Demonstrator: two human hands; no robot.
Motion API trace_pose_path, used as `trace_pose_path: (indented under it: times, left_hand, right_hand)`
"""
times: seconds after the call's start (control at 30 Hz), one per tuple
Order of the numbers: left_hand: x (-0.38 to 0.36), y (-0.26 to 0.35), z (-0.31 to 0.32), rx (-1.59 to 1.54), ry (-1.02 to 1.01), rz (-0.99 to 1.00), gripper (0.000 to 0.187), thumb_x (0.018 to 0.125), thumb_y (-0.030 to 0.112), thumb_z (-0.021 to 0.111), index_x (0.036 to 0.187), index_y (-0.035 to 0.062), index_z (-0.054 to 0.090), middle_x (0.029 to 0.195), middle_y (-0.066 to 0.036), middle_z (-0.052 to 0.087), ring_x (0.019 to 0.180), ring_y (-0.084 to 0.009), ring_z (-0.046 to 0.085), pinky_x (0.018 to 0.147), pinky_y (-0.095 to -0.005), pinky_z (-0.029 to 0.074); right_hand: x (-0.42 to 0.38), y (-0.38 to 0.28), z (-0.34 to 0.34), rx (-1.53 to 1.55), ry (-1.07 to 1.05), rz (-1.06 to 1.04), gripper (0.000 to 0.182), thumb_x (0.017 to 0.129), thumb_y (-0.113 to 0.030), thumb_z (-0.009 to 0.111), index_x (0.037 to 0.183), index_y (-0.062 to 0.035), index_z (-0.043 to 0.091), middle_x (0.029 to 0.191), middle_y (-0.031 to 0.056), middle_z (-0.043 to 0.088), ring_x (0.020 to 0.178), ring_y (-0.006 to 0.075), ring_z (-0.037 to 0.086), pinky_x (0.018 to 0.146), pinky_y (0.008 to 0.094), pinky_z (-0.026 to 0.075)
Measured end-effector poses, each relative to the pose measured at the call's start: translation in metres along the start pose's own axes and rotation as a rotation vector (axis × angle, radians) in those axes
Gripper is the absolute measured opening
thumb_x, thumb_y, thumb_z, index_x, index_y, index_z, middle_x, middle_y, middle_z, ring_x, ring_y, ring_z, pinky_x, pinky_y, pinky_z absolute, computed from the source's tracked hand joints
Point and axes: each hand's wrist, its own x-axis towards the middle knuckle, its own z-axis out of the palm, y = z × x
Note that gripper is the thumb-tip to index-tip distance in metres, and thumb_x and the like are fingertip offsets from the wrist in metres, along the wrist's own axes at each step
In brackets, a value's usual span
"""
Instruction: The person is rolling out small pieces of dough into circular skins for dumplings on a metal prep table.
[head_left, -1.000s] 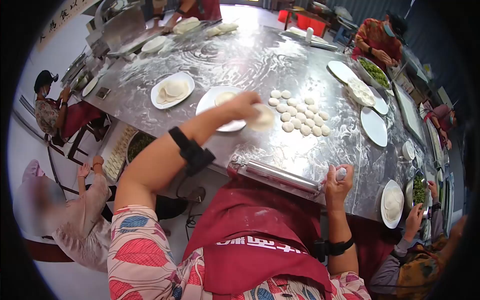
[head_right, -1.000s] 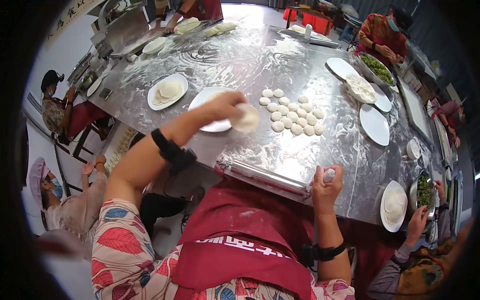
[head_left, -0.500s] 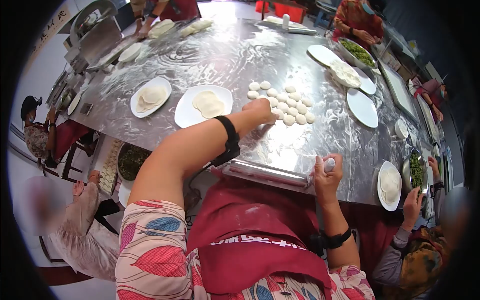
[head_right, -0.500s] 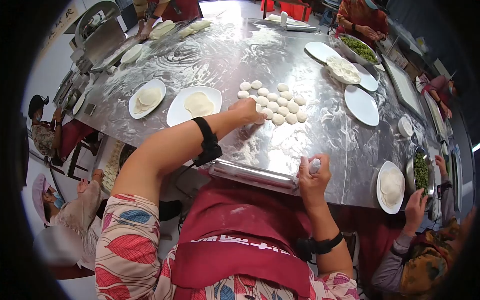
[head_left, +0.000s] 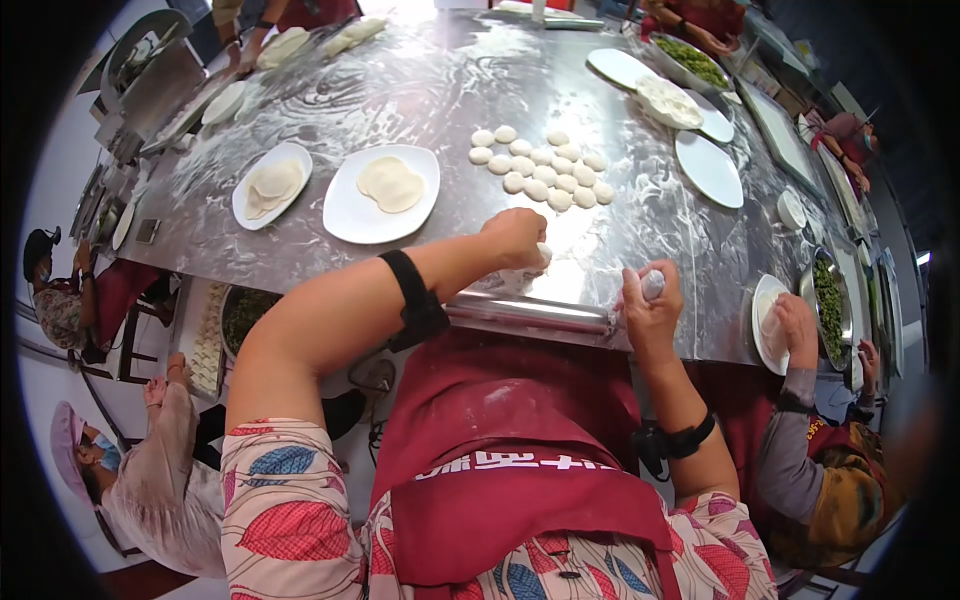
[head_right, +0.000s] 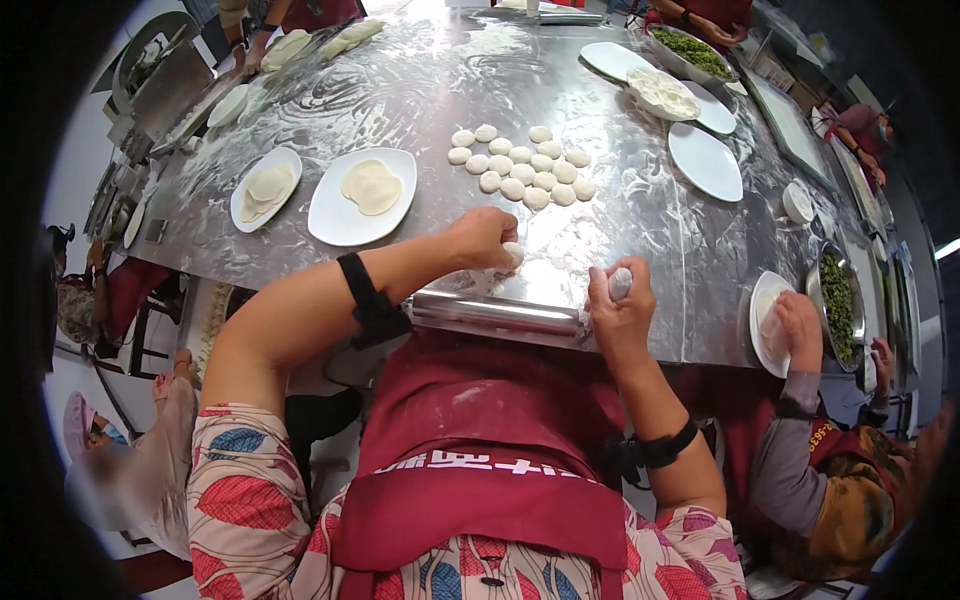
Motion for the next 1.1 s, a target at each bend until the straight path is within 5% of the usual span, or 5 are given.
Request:
trace_pose_path:
  times: [0.23, 0.7, 0.87, 0.97, 1.1]
  left_hand:
    - [-0.003, 0.012, -0.003, -0.220, -0.068, -0.046, 0.019, 0.068, 0.015, 0.072, 0.082, 0.0022, 0.068, 0.081, -0.014, 0.068, 0.078, -0.0232, 0.065, 0.070, -0.0348, 0.050]
    - [-0.002, 0.019, 0.000, -0.064, -0.047, -0.096, 0.016, 0.074, 0.012, 0.066, 0.088, 0.0037, 0.069, 0.082, -0.014, 0.068, 0.078, -0.0244, 0.065, 0.072, -0.0350, 0.050]
    - [0.003, 0.007, 0.000, -0.091, -0.140, 0.025, 0.014, 0.073, 0.014, 0.069, 0.084, 0.0039, 0.068, 0.079, -0.013, 0.068, 0.077, -0.0244, 0.065, 0.071, -0.0356, 0.050]
    - [-0.006, -0.001, -0.001, -0.384, -0.219, -0.147, 0.013, 0.073, 0.011, 0.067, 0.084, 0.0038, 0.066, 0.078, -0.013, 0.067, 0.077, -0.0245, 0.065, 0.070, -0.0360, 0.050]
    - [-0.005, 0.007, -0.006, -0.147, -0.161, -0.014, 0.014, 0.075, 0.012, 0.065, 0.085, 0.0034, 0.065, 0.079, -0.013, 0.067, 0.079, -0.0248, 0.064, 0.071, -0.0363, 0.049]
  right_hand:
    - [0.062, 0.002, 0.022, -0.162, 0.024, -0.214, 0.019, 0.085, -0.003, 0.064, 0.087, -0.0053, 0.045, 0.055, 0.0025, 0.053, 0.047, 0.0091, 0.054, 0.040, 0.0244, 0.039]
    - [0.082, 0.035, 0.039, -0.233, 0.058, -0.193, 0.019, 0.082, -0.004, 0.065, 0.088, -0.0032, 0.047, 0.060, 0.0102, 0.057, 0.046, 0.0156, 0.056, 0.043, 0.0292, 0.044]
    - [0.044, 0.012, 0.014, -0.062, -0.031, 0.040, 0.019, 0.084, -0.003, 0.063, 0.085, -0.0042, 0.045, 0.059, 0.0066, 0.056, 0.046, 0.0122, 0.055, 0.040, 0.0264, 0.042]
    - [0.016, 0.009, 0.002, 0.061, -0.035, 0.086, 0.019, 0.085, -0.001, 0.062, 0.085, -0.0056, 0.044, 0.059, 0.0053, 0.055, 0.047, 0.0106, 0.056, 0.040, 0.0241, 0.041]
    - [0.071, 0.020, 0.030, -0.191, -0.016, -0.055, 0.018, 0.085, -0.005, 0.062, 0.085, -0.0036, 0.044, 0.060, 0.0059, 0.056, 0.047, 0.0129, 0.056, 0.041, 0.0271, 0.043]
